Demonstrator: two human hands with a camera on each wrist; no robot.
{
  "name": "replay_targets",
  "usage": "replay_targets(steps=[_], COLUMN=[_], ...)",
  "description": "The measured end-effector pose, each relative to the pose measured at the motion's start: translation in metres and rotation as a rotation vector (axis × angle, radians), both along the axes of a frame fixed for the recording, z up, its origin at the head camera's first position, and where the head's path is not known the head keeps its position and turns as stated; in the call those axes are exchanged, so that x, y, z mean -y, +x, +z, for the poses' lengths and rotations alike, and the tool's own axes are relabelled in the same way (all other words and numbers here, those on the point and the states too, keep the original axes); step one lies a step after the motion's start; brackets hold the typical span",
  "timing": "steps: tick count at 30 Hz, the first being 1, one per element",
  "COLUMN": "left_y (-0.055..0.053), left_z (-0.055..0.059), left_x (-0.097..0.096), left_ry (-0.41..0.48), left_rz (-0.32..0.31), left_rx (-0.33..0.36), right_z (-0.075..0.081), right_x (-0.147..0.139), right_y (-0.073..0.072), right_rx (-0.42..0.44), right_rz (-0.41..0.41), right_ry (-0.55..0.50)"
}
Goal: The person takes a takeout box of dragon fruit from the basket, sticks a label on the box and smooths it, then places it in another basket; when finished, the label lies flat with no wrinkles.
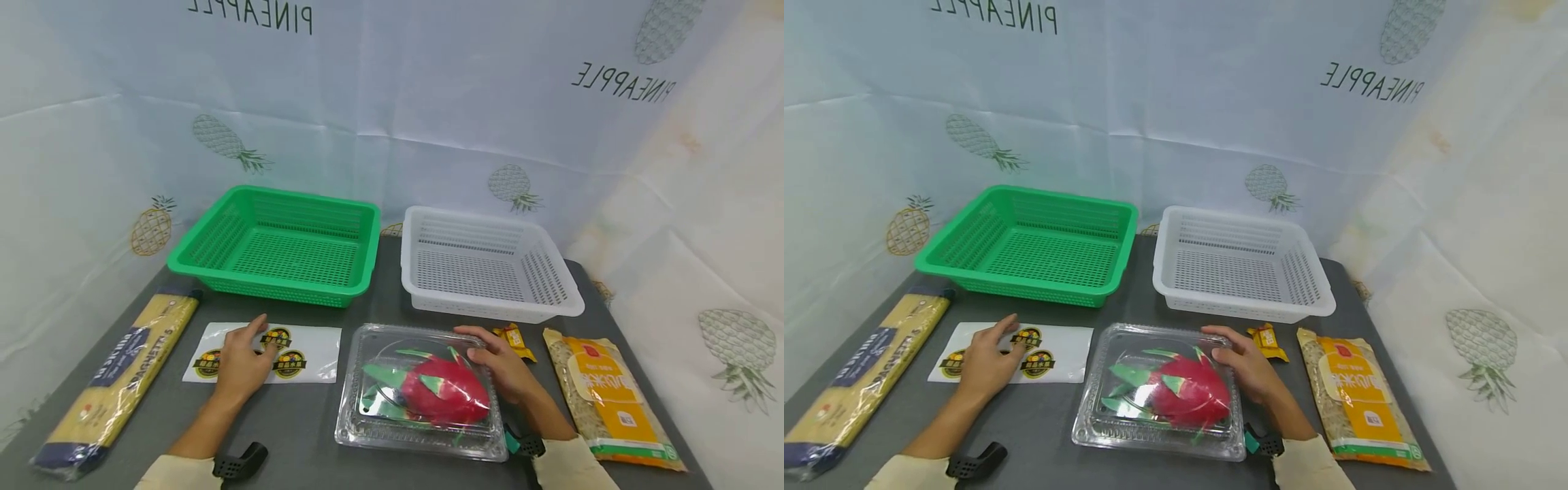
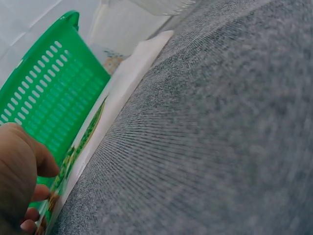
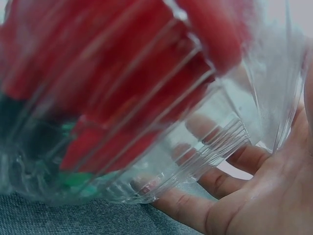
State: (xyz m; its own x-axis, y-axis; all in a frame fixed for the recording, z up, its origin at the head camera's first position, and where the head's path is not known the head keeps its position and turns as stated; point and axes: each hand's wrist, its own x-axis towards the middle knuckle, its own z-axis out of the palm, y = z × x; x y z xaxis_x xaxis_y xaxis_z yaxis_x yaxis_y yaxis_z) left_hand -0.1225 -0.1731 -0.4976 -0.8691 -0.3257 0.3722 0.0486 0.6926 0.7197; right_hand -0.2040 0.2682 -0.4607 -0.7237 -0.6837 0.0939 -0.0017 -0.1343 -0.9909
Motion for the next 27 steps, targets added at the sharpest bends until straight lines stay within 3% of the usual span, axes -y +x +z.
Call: replay_targets(steps=[8, 15, 23, 27], left_y=[-0.0021, -0.0033, -0.0028, -0.0038], left_z=[-0.0011, 0.001, 0.0047, 0.0042], left_x=[-0.0013, -0.0047, -0.0042, -0.0032], left_ry=[-0.108, -0.263, -0.207, -0.151], left_rz=[-0.041, -0.043, -0.034, -0.026], left_rx=[0.002, 0.093, 0.142, 0.123], right_z=[0.0004, -0.0008, -0.0014, -0.0016], right_x=[-0.0012, -0.0022, -0.0016, -0.0008], right_y=[0.0, -0.0002, -0.0002, -0.0002], right_rx=[-0.011, -0.02, -0.025, -0.029], right_rz=[0.014, 0.018, -0.001, -0.004], right_ry=[-0.003, -0.005, 0.014, 0.017])
